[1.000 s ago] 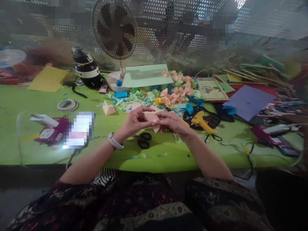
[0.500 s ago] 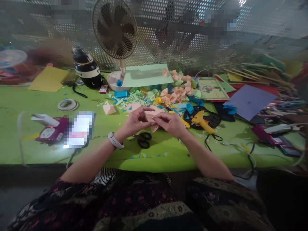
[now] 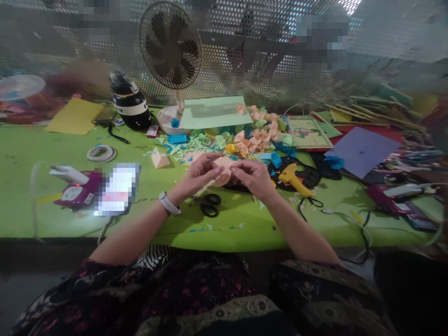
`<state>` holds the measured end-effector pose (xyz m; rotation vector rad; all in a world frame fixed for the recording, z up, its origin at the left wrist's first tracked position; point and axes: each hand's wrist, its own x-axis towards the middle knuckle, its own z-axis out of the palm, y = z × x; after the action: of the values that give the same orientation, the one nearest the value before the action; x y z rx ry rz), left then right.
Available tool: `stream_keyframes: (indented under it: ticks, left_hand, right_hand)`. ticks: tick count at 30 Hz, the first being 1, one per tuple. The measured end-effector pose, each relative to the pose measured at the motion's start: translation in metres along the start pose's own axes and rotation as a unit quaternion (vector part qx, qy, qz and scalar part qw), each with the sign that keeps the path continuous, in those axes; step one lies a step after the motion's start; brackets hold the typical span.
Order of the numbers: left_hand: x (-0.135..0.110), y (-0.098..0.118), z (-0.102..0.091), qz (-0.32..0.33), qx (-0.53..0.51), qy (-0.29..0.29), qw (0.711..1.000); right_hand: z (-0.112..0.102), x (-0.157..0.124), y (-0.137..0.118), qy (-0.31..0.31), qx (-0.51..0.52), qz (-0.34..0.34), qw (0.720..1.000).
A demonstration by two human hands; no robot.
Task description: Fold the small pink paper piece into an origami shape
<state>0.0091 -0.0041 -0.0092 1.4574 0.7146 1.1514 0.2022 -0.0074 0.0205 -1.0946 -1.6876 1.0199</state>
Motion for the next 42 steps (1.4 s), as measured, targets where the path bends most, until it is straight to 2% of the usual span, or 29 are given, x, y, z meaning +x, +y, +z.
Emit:
stream_keyframes:
  ticks: [5,13,24,29,36,42]
  left_hand:
    - [-0.006,0.003,0.004,0.009,0.074,0.034,0.997]
    - [-0.001,-0.005,0.005,-0.007,-0.053,0.066,0.996]
    - [0.0,-0.01,0.001,-0.006,-0.074,0.03,0.997]
    - [0.0,-0.01,0.002,-0.003,-0.066,0.032,0.997]
    - [-0.001,-0.014,0.002,0.034,-0.028,0.024,0.999]
    - [0.0,-0.013,0.001,0.015,-0.042,0.034,0.998]
  right_hand:
    - [0.004,-0.002,-0.001,0.033,0.024,0.022,0.999]
    - [0.006,-0.002,0.002,0.021,0.048,0.049,0.997]
    - [0.004,0.0,-0.001,0.013,0.047,0.05,0.998]
    - [0.004,0.0,0.001,0.01,0.045,0.048,0.998]
    - [0.004,0.0,0.003,0.011,0.045,0.059,0.997]
    - [0.004,0.001,0.006,0.017,0.039,0.05,0.998]
